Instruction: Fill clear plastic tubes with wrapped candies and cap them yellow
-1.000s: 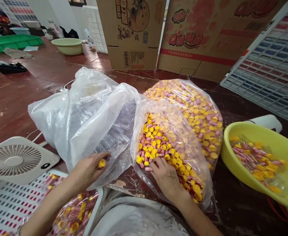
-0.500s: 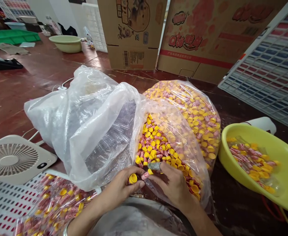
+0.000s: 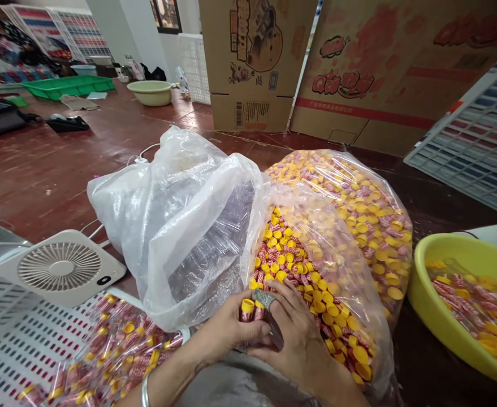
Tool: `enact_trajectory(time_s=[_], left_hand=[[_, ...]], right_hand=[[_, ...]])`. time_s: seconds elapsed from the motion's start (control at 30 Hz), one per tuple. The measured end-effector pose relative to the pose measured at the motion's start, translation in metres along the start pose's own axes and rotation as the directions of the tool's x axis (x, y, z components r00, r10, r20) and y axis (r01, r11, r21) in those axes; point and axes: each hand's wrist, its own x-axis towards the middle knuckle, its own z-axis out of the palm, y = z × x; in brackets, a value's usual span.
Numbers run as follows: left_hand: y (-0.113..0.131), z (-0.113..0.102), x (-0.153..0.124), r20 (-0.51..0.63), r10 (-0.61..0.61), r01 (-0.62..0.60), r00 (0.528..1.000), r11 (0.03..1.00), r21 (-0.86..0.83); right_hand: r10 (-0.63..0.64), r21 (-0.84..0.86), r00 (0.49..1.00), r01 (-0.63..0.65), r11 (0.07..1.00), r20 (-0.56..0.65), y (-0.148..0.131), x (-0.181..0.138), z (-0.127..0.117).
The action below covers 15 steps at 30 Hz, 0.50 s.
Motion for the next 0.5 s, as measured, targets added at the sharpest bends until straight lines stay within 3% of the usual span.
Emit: enact_trajectory(time_s=[0.07, 0.1, 0.17, 0.23, 0.3, 0.33, 0.4, 0.5], left_hand=[[0.009, -0.022, 0.000, -0.139, 0.144, -0.073, 0.980, 0.903, 0.424], [0.013, -0.037, 0.000, -0.206, 0.259, -0.067, 0.943, 0.759, 0.648], [0.021, -0.068, 0.001, -0.238, 0.464, 0.070, 0.853, 0.350, 0.934], [0.026, -0.097, 0.004, -0.158, 0.520, 0.215, 0.839, -0.050, 0.975], [0.028, -0.117, 0.008, -0.056, 0.482, 0.240, 0.874, -0.329, 0.914], [0.028, -0.123, 0.010, -0.015, 0.454, 0.224, 0.891, -0.409, 0.885], [0.028, -0.131, 0.014, 0.031, 0.424, 0.190, 0.905, -0.469, 0.862], [0.028, -0.136, 0.015, 0.062, 0.438, 0.131, 0.897, -0.396, 0.909]], right_hand=[[0.051, -0.051, 0.997, -0.048, 0.998, 0.060, 0.012, -0.002, -0.009], [0.099, -0.095, 0.995, -0.095, 0.991, 0.032, 0.021, -0.005, -0.013], [0.196, -0.184, 0.977, -0.207, 0.961, -0.079, 0.039, -0.014, -0.019], [0.241, -0.243, 0.965, -0.260, 0.934, -0.106, 0.051, -0.023, -0.020], [0.251, -0.272, 0.967, -0.251, 0.929, -0.035, 0.054, -0.026, -0.016], [0.251, -0.276, 0.968, -0.240, 0.931, 0.005, 0.052, -0.026, -0.013], [0.263, -0.280, 0.964, -0.239, 0.930, 0.049, 0.045, -0.020, -0.003], [0.304, -0.317, 0.952, -0.276, 0.907, 0.040, 0.036, -0.006, 0.013]])
